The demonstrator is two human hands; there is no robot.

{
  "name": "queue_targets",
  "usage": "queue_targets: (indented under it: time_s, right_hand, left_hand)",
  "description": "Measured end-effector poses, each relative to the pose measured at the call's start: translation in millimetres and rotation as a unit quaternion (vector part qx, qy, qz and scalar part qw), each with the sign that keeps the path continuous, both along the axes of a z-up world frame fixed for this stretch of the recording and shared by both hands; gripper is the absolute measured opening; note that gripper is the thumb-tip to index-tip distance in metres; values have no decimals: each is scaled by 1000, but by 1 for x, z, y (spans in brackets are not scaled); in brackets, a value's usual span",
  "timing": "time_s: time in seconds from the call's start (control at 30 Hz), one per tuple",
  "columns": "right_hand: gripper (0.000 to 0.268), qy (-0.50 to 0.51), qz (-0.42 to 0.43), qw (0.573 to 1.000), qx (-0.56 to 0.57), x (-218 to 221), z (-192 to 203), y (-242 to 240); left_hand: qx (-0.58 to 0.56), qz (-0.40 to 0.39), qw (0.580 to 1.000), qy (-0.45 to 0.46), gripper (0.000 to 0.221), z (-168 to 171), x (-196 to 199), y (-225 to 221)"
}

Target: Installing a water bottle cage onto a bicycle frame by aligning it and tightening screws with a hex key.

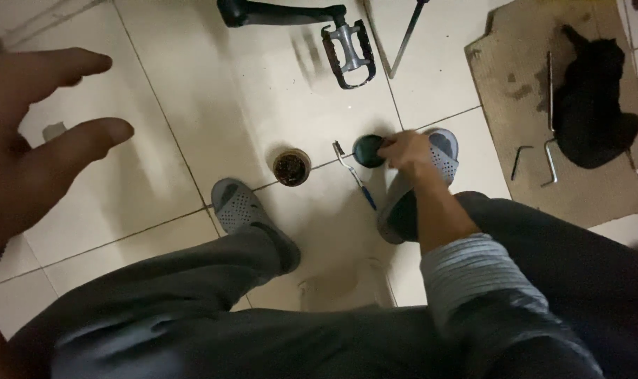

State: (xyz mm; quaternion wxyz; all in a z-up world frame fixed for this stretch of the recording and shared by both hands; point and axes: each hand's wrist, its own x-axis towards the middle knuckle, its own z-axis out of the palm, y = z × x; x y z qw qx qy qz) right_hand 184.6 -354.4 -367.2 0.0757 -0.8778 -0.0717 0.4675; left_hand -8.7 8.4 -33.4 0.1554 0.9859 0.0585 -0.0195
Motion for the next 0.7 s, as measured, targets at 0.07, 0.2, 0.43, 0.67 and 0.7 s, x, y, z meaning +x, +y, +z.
queue_targets:
  time_s: [0.07,0.2,0.43,0.67,0.7]
  right_hand:
    - [27,-34,91,995,-32,-21,-37,1]
    - [33,-15,-91,995,-44,-47,4,19]
    - [34,-79,43,992,-94,-38,-88,0]
    - [36,-33,-54,994,-83,-42,-56,8]
    - [39,-32,-25,995,-91,-43,-60,9]
  left_hand:
    - [-13,20,1000,11,54,5,5,-8]
    - [49,-22,999,-2,54,8,7,-7]
    - [46,73,993,80,53,28,18,-9]
    - [-13,50,998,34,46,44,15,-11]
    - [-18,42,999,15,43,45,14,-11]
